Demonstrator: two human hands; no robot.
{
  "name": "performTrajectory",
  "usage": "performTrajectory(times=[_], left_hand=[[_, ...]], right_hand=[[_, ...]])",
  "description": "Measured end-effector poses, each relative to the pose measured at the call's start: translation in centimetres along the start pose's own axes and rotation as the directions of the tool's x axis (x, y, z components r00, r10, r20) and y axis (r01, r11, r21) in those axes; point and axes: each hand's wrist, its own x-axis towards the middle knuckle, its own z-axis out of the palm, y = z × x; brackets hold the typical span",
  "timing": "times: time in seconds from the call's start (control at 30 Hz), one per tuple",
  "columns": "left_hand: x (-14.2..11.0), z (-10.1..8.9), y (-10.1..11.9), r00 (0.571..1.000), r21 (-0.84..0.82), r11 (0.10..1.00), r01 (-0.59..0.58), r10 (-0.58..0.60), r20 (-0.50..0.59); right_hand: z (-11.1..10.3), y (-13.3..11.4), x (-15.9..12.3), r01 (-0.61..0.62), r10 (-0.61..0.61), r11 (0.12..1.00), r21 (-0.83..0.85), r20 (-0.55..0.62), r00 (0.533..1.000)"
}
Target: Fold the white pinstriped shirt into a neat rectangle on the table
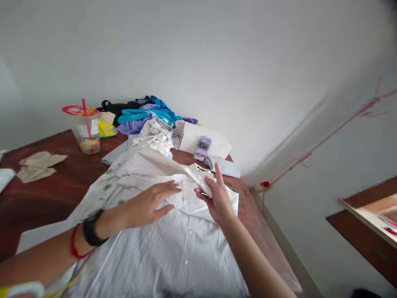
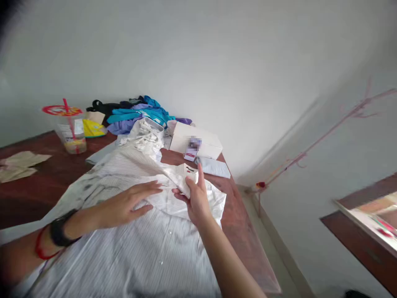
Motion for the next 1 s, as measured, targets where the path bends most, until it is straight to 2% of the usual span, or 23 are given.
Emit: performTrajectory(times=[0.13,0.2,0.3,0.33,0.4,0.47,0.53,0.6,0.67,0.73,0.8,0.83,0.87,0.9,0.97,1.0], left_hand=[[-0.5,0.3,-0.5,0.997,0.004,0.998,0.063,-0.063,-0.054],[-0.6,0.3,-0.3,0.999,-0.005,0.999,0.039,-0.039,-0.034],[-0.5,0.0,0.1,1.000,-0.021,1.000,-0.007,0.007,-0.018],[-0.4,-0.1,0.1,1.000,-0.022,1.000,-0.014,0.013,-0.019],[-0.2,-0.2,0.1,1.000,-0.018,1.000,-0.025,0.025,-0.017],[-0.1,-0.3,0.0,0.999,-0.023,0.999,-0.038,0.038,0.000],[-0.1,-0.4,-0.1,0.998,-0.050,0.997,-0.055,0.057,0.033],[-0.1,-0.5,0.0,0.994,-0.084,0.993,-0.078,0.084,0.071],[-0.1,-0.5,0.1,0.986,-0.117,0.987,-0.114,0.127,0.109],[0.0,-0.6,0.3,0.977,-0.140,0.980,-0.143,0.163,0.141],[0.0,-0.7,0.3,0.971,-0.147,0.977,-0.155,0.178,0.162],[0.0,-0.7,0.3,0.971,-0.145,0.978,-0.152,0.175,0.165],[0.0,-0.7,0.3,0.972,-0.140,0.979,-0.146,0.168,0.164],[0.0,-0.7,0.3,0.974,-0.136,0.981,-0.139,0.161,0.163],[-0.1,-0.8,0.2,0.976,-0.119,0.986,-0.117,0.136,0.171],[-0.2,-0.8,0.1,0.976,-0.100,0.990,-0.101,0.118,0.184]], right_hand=[[-1.3,0.1,-1.3,0.007,0.003,0.998,-0.065,0.152,0.988],[-2.0,-0.1,-1.8,-0.010,0.029,0.998,-0.070,0.273,0.961],[-3.3,-0.4,-2.0,0.027,0.031,0.991,-0.134,0.409,0.912],[-3.8,-0.4,-2.0,0.048,0.034,0.982,-0.184,0.419,0.907],[-4.6,-0.1,-1.6,0.097,0.022,0.950,-0.296,0.376,0.926],[-5.3,0.4,-1.2,0.160,-0.041,0.907,-0.389,0.296,0.954],[-5.9,0.7,-0.8,0.218,-0.106,0.857,-0.467,0.253,0.962],[-6.4,0.7,-0.7,0.186,-0.055,0.815,-0.548,0.246,0.968],[-6.8,0.2,-0.9,0.081,0.096,0.736,-0.672,0.222,0.970],[-7.1,-0.4,-1.3,0.033,0.191,0.572,-0.819,0.173,0.966],[-7.6,-1.0,-1.5,0.053,0.185,0.399,-0.915,0.137,0.973],[-7.8,-1.2,-1.6,0.074,0.153,0.358,-0.931,0.136,0.979],[-8.1,-1.4,-1.5,0.097,0.109,0.360,-0.928,0.145,0.983],[-8.4,-1.5,-1.4,0.123,0.060,0.401,-0.908,0.160,0.985],[-8.9,-1.6,-1.0,0.156,-0.016,0.557,-0.816,0.178,0.984],[-9.2,-1.5,-0.8,0.136,-0.022,0.653,-0.745,0.161,0.987]])
